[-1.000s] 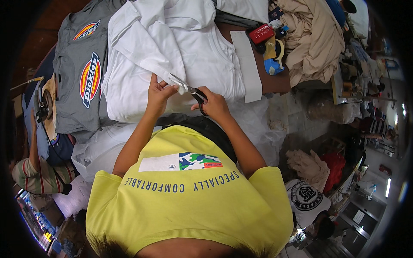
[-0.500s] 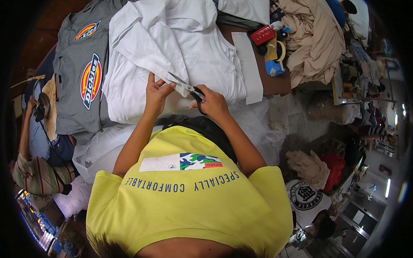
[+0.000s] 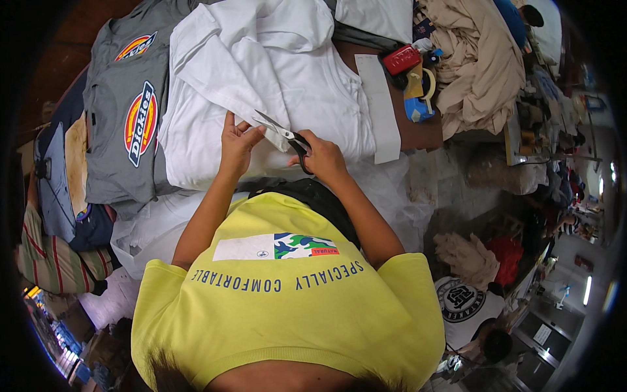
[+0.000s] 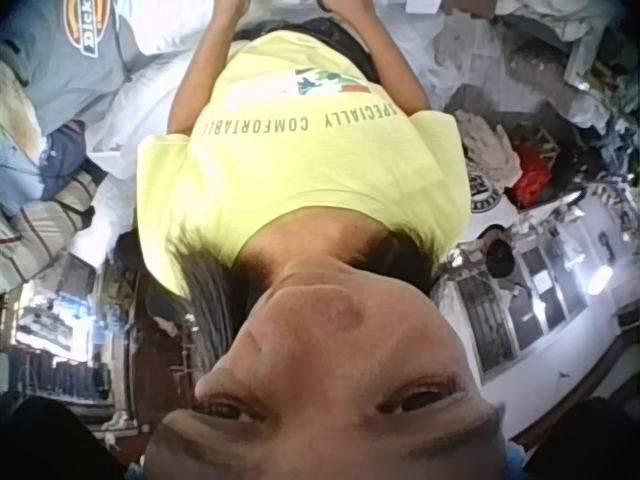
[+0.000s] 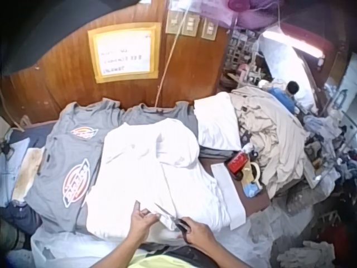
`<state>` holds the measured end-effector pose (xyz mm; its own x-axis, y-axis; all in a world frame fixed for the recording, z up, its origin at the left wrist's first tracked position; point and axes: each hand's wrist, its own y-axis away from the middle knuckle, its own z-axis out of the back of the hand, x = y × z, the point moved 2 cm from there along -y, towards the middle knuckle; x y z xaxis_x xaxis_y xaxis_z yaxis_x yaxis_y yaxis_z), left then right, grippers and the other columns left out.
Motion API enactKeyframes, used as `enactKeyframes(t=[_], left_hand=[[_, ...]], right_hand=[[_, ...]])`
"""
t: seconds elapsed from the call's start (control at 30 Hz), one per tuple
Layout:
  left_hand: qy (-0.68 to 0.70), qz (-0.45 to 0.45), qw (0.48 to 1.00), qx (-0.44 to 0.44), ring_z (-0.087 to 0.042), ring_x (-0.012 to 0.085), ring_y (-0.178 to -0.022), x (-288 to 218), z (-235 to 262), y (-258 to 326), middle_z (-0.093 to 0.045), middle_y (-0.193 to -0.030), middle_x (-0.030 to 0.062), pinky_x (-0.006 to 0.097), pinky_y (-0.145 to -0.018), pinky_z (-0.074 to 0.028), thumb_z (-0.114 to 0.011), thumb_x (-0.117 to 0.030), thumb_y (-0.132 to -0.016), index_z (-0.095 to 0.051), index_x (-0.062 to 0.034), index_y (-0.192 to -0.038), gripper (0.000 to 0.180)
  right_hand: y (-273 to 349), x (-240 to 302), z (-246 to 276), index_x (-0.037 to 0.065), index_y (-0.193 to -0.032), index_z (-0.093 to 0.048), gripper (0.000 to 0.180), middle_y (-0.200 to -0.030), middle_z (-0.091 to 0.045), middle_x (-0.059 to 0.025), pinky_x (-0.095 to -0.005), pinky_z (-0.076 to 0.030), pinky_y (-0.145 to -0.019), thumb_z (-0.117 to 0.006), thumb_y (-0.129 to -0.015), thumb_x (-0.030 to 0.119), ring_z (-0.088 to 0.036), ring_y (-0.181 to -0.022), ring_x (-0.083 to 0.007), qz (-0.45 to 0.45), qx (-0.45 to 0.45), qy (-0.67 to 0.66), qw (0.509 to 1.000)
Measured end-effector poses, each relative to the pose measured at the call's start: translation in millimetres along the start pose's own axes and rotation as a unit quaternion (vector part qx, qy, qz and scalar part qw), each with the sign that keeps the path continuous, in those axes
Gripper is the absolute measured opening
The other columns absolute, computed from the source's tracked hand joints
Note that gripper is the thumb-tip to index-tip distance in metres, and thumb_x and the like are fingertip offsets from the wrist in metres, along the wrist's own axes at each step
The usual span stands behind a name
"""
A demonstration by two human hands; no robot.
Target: The person trims threads and removes tags from white t-shirts using shears on a garment workshop table.
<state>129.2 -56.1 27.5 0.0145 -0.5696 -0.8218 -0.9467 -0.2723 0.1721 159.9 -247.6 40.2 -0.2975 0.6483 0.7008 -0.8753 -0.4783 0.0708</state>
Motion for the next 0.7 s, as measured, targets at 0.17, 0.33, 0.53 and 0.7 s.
enactKeyframes(t=[0.17, 0.33, 0.53, 0.7], left_hand=[[0.011, 0.019, 1.0, -0.006, -0.06, 0.0162, -0.087, 1, -1, 2, -0.061, -0.099, 0.0126, 0.028, -0.079, -0.05, -0.063, 0.009, -0.074, -0.024, -0.0036, -0.136, 0.075], [0.003, 0.051, 0.999, -0.014, -0.061, 0.0145, -0.084, 13, 8, -2, -0.061, -0.094, 0.0095, 0.027, -0.076, -0.051, -0.059, 0.01, -0.075, -0.027, -0.0019, -0.134, 0.068], [0.09, 0.082, 0.992, 0.017, -0.059, 0.013, -0.078, -1, 2, -2, -0.057, -0.082, 0.0034, 0.029, -0.074, -0.051, -0.056, -0.006, -0.08, -0.044, -0.0042, -0.117, 0.039], [0.187, 0.116, 0.975, 0.023, -0.055, 0.0128, -0.075, 24, 10, 1, -0.052, -0.075, 0.0009, 0.03, -0.074, -0.051, -0.053, -0.019, -0.083, -0.054, -0.0029, -0.1, 0.023]], right_hand=[[5, -23, -6, 0.011, -0.103, -0.057, 0.052, -0.07, -0.063, -0.0116, -0.0345, -0.047, -0.057, -0.08, -0.063, 0.035, -0.063, -0.065, -0.0286, 0.002, 0.016, -0.018, 1.0], [-13, 5, -2, 0.007, -0.104, -0.055, 0.057, -0.071, -0.064, -0.01, -0.0346, -0.048, -0.058, -0.081, -0.062, 0.036, -0.063, -0.064, -0.0272, 0.02, -0.052, -0.129, 0.99], [-32, 40, 5, 0.009, -0.112, -0.049, 0.076, -0.088, -0.059, -0.0027, -0.0274, -0.047, -0.065, -0.086, -0.053, 0.038, -0.057, -0.073, -0.0147, 0.044, -0.069, -0.017, 0.997], [-48, 47, -12, 0.007, -0.107, -0.052, 0.053, -0.083, -0.062, -0.0067, -0.0282, -0.047, -0.067, -0.081, -0.064, 0.019, -0.06, -0.073, -0.0193, 0.045, -0.083, -0.118, 0.989]])
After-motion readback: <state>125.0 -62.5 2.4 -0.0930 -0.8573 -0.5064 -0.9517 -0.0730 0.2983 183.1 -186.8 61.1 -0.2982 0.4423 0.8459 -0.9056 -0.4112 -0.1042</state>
